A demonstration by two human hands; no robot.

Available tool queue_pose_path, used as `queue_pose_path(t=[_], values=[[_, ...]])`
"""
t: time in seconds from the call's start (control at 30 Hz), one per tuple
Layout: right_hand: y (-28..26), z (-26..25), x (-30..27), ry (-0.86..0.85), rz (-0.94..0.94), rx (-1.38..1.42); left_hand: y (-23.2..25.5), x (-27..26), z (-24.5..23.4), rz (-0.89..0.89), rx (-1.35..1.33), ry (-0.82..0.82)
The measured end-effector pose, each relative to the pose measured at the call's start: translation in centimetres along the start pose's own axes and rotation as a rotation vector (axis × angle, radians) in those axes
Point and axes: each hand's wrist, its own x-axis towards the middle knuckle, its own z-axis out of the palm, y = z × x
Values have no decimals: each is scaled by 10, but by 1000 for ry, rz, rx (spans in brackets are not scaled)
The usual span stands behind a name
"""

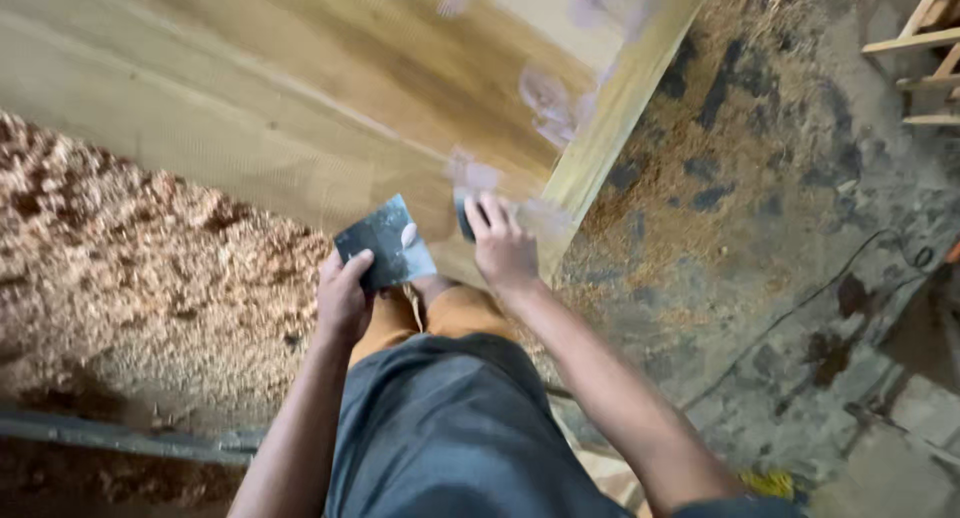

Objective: The person applies wood filler to a large wooden panel by hand and using a putty knife, spreading the material into gaps across the surface.

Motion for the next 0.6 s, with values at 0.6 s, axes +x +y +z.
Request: queue_pose_path(t=[0.6], values=[[-6,6,79,13,227,318,35,25,-7,-23,40,10]])
